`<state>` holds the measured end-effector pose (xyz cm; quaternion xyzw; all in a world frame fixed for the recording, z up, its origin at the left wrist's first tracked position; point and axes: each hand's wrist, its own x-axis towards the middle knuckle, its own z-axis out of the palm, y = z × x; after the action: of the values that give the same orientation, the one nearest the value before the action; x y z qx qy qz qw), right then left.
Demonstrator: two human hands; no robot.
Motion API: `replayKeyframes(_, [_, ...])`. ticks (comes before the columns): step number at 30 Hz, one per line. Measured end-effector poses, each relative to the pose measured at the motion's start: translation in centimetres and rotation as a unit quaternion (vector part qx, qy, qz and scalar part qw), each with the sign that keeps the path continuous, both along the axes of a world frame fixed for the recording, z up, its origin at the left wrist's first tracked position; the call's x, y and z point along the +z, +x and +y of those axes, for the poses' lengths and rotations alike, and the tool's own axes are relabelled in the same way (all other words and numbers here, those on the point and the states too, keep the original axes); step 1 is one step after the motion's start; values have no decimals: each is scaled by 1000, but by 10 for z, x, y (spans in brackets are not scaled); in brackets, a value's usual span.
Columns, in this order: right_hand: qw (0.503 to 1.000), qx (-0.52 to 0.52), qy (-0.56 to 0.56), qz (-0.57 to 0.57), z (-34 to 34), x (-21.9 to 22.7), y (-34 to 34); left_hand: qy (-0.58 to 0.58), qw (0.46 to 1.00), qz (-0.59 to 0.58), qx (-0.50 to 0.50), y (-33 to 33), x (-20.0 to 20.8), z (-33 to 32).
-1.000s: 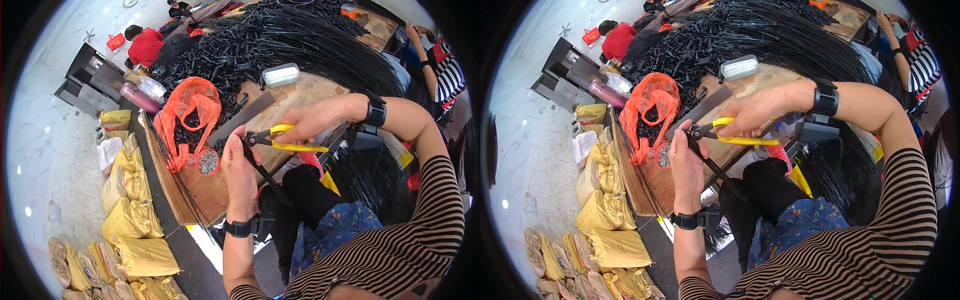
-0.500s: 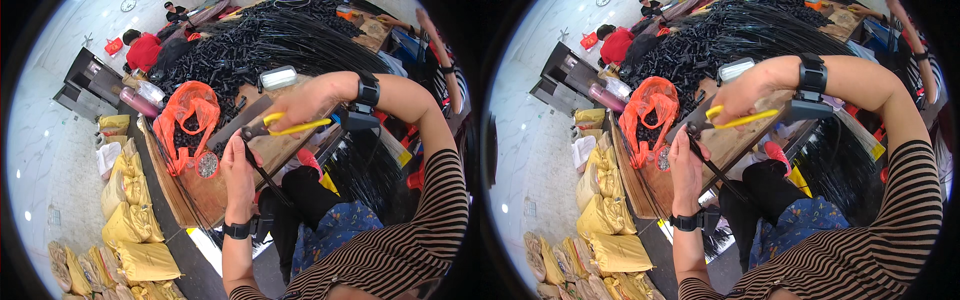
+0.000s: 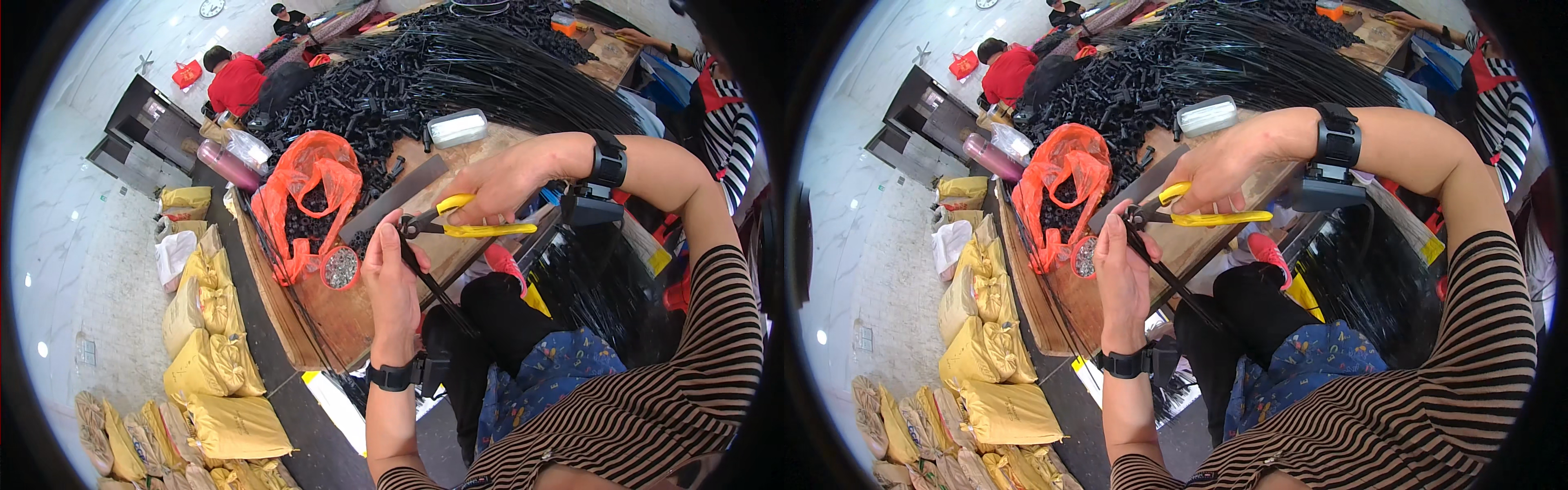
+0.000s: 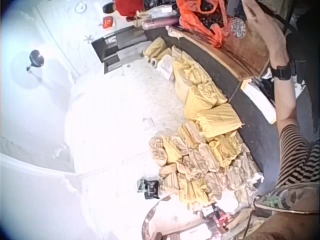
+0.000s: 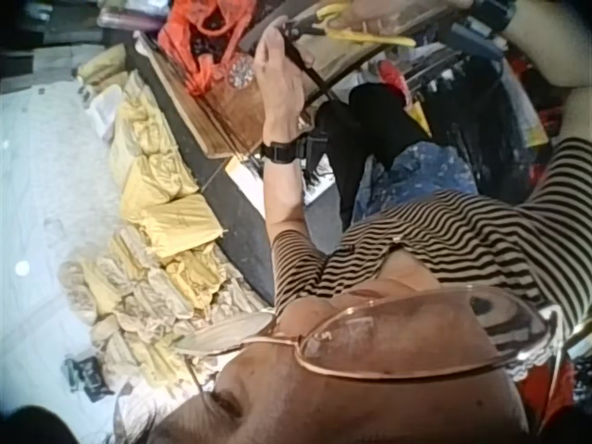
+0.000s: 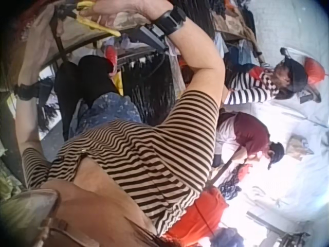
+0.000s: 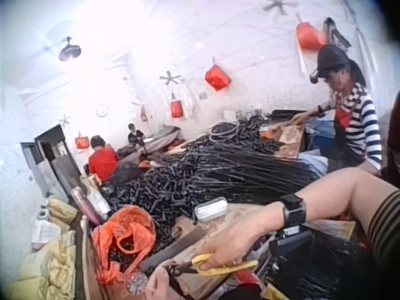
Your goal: The recorder is assembling umbrella frames by attaching wire components using pliers.
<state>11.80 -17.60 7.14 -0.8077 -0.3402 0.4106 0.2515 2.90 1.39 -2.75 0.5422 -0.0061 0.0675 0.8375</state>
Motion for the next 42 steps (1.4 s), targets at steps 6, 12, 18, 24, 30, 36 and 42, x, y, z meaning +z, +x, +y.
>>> replayKeyframes(6, [991, 61, 30, -113, 3, -16, 9, 17, 1000, 5, 13, -1, 1, 0])
replayKeyframes(12, [992, 67, 15, -109, 4, -12, 19, 29, 1000, 6, 12, -1, 2, 0])
replayKeyframes(18, [991, 101, -50, 67, 1, 11, 45, -26, 997, -14, -75, -2, 3, 6])
replayKeyframes(24, [984, 65, 9, 167, -7, -9, 37, -43, 996, -14, -72, -4, -2, 5])
replayKeyframes(30, [992, 1, 81, 101, -15, -23, 9, -34, 998, -18, -50, -6, 1, 1])
replayKeyframes(36, [990, -39, 124, 60, -15, -36, -8, -31, 999, -12, -21, -6, -2, 0])
replayKeyframes(42, [986, -68, 153, -10, -14, -52, -27, -19, 999, -33, -2, -5, -2, -8])
